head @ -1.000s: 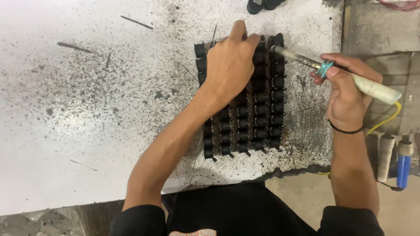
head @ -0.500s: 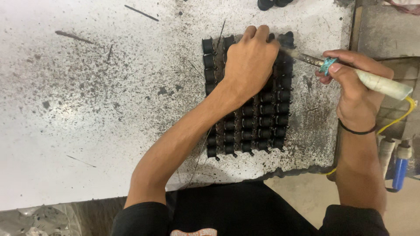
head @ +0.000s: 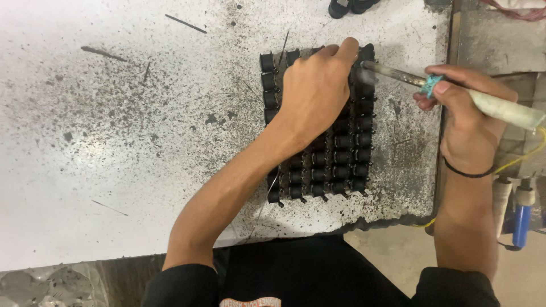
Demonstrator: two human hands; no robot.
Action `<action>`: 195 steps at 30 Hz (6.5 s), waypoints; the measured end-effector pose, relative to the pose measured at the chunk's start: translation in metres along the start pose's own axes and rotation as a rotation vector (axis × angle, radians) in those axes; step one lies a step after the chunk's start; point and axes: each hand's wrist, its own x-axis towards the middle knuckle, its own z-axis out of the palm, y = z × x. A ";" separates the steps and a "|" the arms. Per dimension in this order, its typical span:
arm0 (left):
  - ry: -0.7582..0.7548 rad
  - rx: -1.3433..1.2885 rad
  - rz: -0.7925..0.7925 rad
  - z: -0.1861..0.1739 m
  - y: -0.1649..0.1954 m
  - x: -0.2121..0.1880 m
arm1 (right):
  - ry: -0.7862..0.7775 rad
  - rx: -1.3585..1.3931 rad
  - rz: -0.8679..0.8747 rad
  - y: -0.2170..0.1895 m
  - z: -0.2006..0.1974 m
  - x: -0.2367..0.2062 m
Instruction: The person tests black plastic-motor components on a workbench using red test probes, then transfers the parts from trays onto the bench and arranges them in rows. The person then uses a soldering iron to solder the arranged components one by one.
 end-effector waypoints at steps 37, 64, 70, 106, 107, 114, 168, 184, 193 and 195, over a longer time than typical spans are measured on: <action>0.067 0.035 0.057 0.012 0.004 -0.021 | 0.021 -0.077 0.022 -0.020 0.000 -0.023; -0.042 0.078 0.150 0.039 0.007 -0.037 | -0.085 -0.331 0.023 -0.038 0.020 -0.038; 0.017 -0.002 0.158 0.020 0.011 -0.041 | -0.065 -0.283 0.050 -0.033 0.008 -0.046; -0.009 -0.088 0.126 0.013 0.020 -0.066 | -0.039 -0.309 0.048 -0.037 0.009 -0.076; 0.060 -0.093 0.136 0.007 0.022 -0.069 | -0.024 -0.298 0.044 -0.033 0.005 -0.079; -0.003 -0.086 0.078 -0.007 0.022 -0.094 | 0.104 0.081 0.029 0.021 -0.007 -0.116; -0.053 0.046 0.202 0.013 0.040 -0.118 | 0.036 -0.246 0.057 -0.010 -0.004 -0.144; -0.011 -0.125 0.115 0.000 0.039 -0.120 | 0.043 -0.178 0.093 -0.035 -0.006 -0.139; -0.005 -0.062 0.136 -0.011 0.044 -0.134 | 0.183 0.066 0.046 0.017 -0.010 -0.191; -0.032 -0.041 0.152 -0.008 0.044 -0.135 | 0.179 0.053 0.030 0.020 -0.011 -0.193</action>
